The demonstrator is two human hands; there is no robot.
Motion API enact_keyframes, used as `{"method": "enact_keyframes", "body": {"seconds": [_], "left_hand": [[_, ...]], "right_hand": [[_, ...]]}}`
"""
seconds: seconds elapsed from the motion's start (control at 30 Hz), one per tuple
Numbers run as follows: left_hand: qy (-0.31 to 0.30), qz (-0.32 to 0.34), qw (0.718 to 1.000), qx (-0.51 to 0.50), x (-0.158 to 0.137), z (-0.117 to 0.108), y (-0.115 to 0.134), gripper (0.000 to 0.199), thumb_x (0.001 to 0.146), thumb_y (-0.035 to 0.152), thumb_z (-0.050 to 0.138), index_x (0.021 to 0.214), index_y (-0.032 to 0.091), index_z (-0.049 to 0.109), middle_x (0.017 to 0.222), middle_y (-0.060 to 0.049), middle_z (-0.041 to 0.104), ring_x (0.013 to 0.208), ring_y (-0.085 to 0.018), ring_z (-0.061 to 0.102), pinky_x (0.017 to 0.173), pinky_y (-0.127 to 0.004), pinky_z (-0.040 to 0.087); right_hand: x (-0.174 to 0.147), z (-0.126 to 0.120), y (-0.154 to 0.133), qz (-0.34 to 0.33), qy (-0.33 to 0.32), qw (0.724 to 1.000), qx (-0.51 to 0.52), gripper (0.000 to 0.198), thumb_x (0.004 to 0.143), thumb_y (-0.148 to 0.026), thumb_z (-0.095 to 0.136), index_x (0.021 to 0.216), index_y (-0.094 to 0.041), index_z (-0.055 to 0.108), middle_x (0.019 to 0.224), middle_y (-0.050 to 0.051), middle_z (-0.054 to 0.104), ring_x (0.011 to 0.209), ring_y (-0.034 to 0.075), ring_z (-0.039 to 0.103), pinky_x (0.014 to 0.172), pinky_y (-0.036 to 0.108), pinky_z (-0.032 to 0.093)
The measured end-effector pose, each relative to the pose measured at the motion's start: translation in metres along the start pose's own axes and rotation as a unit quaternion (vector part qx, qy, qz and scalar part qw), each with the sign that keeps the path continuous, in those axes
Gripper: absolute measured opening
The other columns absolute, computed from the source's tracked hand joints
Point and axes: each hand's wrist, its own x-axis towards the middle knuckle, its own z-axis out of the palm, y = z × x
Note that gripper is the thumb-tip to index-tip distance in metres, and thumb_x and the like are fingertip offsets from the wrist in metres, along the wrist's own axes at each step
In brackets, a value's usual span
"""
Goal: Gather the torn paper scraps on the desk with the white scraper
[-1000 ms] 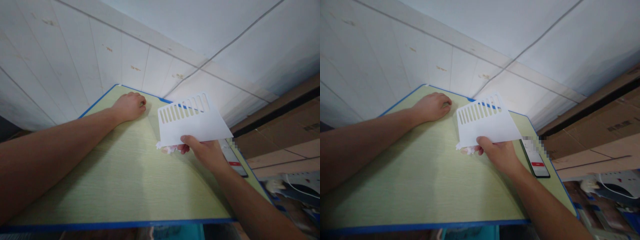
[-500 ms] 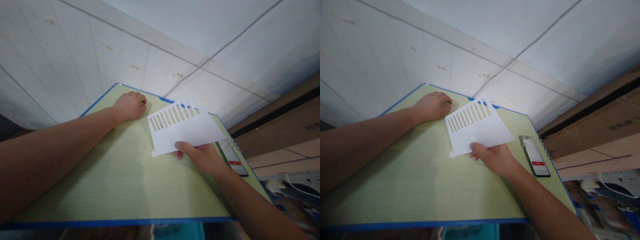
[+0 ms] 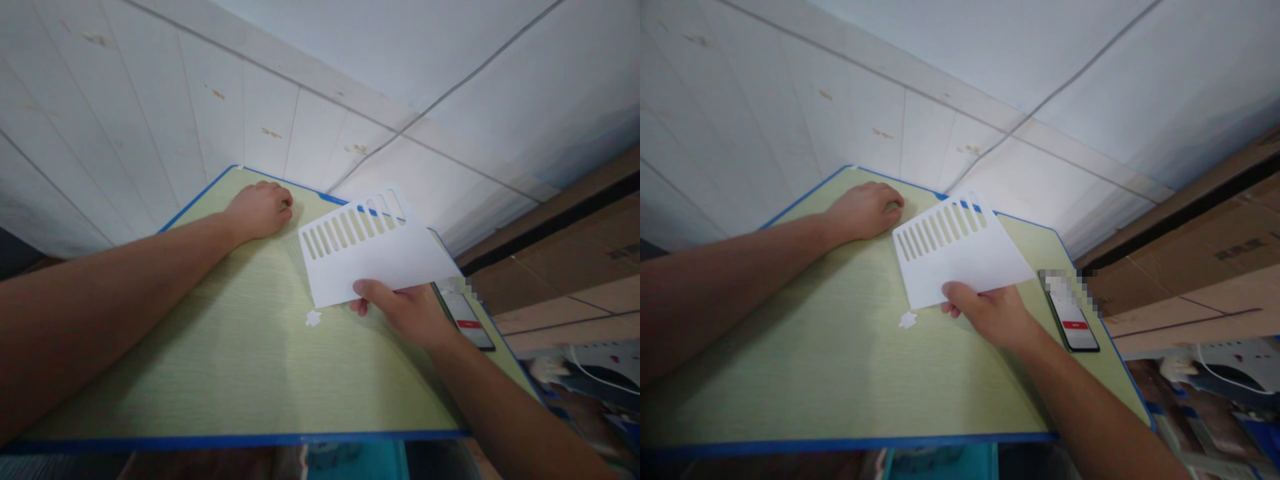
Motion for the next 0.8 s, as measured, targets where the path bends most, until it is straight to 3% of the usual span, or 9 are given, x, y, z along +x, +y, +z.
{"method": "enact_keyframes", "body": {"seconds": [0.53, 0.8], "left_hand": [[-0.004, 0.006, 1.000, -0.002, 0.0009, 0.0005, -0.0026, 0.047, 0.106, 0.046, 0.057, 0.134, 0.029, 0.090, 0.143, -0.012, 0.087, 0.142, -0.036, 0.074, 0.123, -0.049, 0.058], [-0.012, 0.000, 1.000, 0.003, -0.0013, -0.0038, 0.0027, 0.050, 0.104, 0.041, 0.055, 0.136, 0.023, 0.089, 0.148, -0.016, 0.085, 0.144, -0.037, 0.075, 0.125, -0.050, 0.057]], "right_hand": [[-0.0015, 0.0021, -0.0021, 0.001, -0.015, 0.999, -0.032, 0.031, 0.093, -0.039, 0.077, 0.066, -0.028, 0.069, 0.070, 0.005, 0.081, 0.069, 0.025, 0.079, 0.069, 0.037, 0.070], [0.0007, 0.0020, -0.0003, 0.009, 0.001, 0.999, -0.031, 0.030, 0.091, -0.038, 0.076, 0.064, -0.028, 0.068, 0.067, 0.007, 0.079, 0.066, 0.025, 0.077, 0.070, 0.039, 0.070]]}}
